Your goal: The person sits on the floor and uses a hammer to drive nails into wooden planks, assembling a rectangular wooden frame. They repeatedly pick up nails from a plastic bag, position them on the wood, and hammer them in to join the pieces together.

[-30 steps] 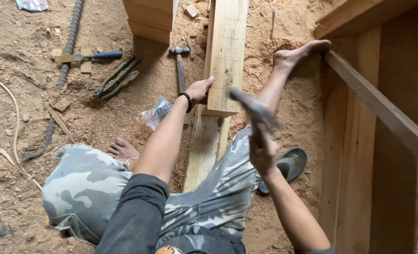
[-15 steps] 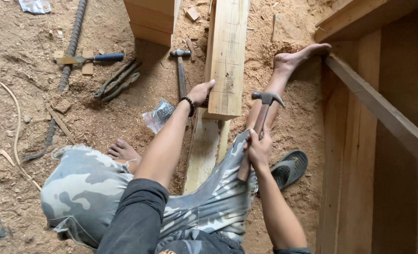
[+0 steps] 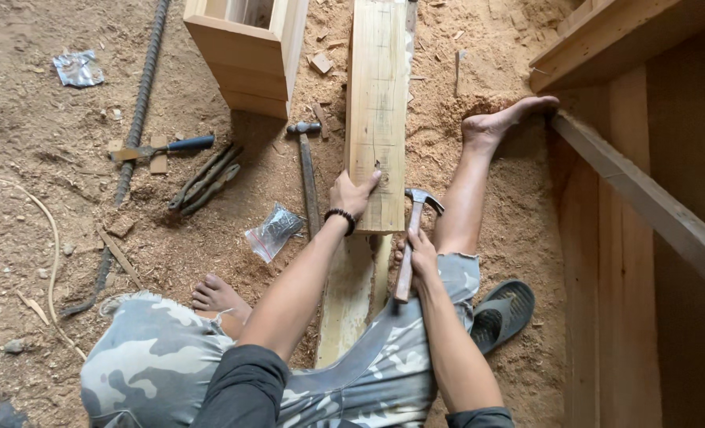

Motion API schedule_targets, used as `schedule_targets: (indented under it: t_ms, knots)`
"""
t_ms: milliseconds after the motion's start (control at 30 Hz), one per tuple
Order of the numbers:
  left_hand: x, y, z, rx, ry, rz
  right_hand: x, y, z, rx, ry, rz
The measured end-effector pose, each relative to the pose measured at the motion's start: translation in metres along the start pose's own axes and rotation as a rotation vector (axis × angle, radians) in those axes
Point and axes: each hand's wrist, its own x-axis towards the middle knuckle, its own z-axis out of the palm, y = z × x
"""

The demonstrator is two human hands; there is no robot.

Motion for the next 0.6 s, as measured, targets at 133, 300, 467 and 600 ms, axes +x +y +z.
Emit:
schedule_targets:
  t_ms: [133,300,467,600]
  knots:
    - [-0.007,-0.006,-0.017,-0.044,-0.018,0.017,-0.005,0.011,-0.002,-0.029,0.017,0.004]
    - [-0.021,-0.028,-0.049,-0.461,-0.128,0.051,-0.01,0.018,0.014,-0.919,0.275,-0.197]
    - [-0.015,-0.013,-0.059,-1.131,-0.808,0.119,-0.022,0.027,0.012,-0.924,0.421,-0.192]
    - [0.009,-0.02,-0.051,-1.215,-1.459,0.303,-0.025,0.017,0.005,-0.972,0.343,-0.781]
